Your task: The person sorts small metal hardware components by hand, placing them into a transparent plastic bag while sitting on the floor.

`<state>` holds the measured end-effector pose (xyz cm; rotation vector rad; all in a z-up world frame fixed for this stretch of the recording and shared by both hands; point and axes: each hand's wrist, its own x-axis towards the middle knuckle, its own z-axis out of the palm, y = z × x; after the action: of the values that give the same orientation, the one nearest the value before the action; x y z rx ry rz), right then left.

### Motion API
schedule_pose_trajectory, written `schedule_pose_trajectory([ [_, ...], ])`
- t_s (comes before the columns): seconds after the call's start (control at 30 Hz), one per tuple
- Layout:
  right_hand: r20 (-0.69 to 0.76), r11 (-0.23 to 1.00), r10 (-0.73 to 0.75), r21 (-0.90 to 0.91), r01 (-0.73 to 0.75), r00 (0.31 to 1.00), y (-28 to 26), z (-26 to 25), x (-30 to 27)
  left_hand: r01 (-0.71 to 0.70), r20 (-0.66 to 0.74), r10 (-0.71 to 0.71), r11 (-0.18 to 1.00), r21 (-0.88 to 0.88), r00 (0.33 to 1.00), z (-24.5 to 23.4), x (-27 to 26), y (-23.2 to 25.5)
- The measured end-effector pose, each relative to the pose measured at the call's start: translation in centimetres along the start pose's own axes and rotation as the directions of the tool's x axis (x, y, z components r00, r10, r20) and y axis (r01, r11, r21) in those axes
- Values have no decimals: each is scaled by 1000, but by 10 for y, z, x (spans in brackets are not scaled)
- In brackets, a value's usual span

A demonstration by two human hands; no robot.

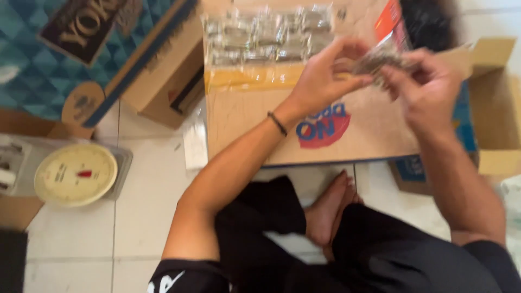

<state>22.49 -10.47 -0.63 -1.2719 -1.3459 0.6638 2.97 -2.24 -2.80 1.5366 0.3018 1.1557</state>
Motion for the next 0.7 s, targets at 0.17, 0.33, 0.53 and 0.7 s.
schedule_pose_trajectory([
  [0.17,-7,971,-126,-206,122,992,-67,12,18,21,-219,0,995,95,976,-16,12,20],
  [0.33,216,742,-266,-577,343,939,-96,20,67,3,-549,245,912,411,799,-63,16,37],
  [0.53,531,369,-387,-660,654,754,-64,53,155,109,-490,454,641,760,744,-112,28,17],
  [0.7,719,-151,-422,-657,739,552,55,81,102,94,-163,374,196,976,913,-139,26,-11],
])
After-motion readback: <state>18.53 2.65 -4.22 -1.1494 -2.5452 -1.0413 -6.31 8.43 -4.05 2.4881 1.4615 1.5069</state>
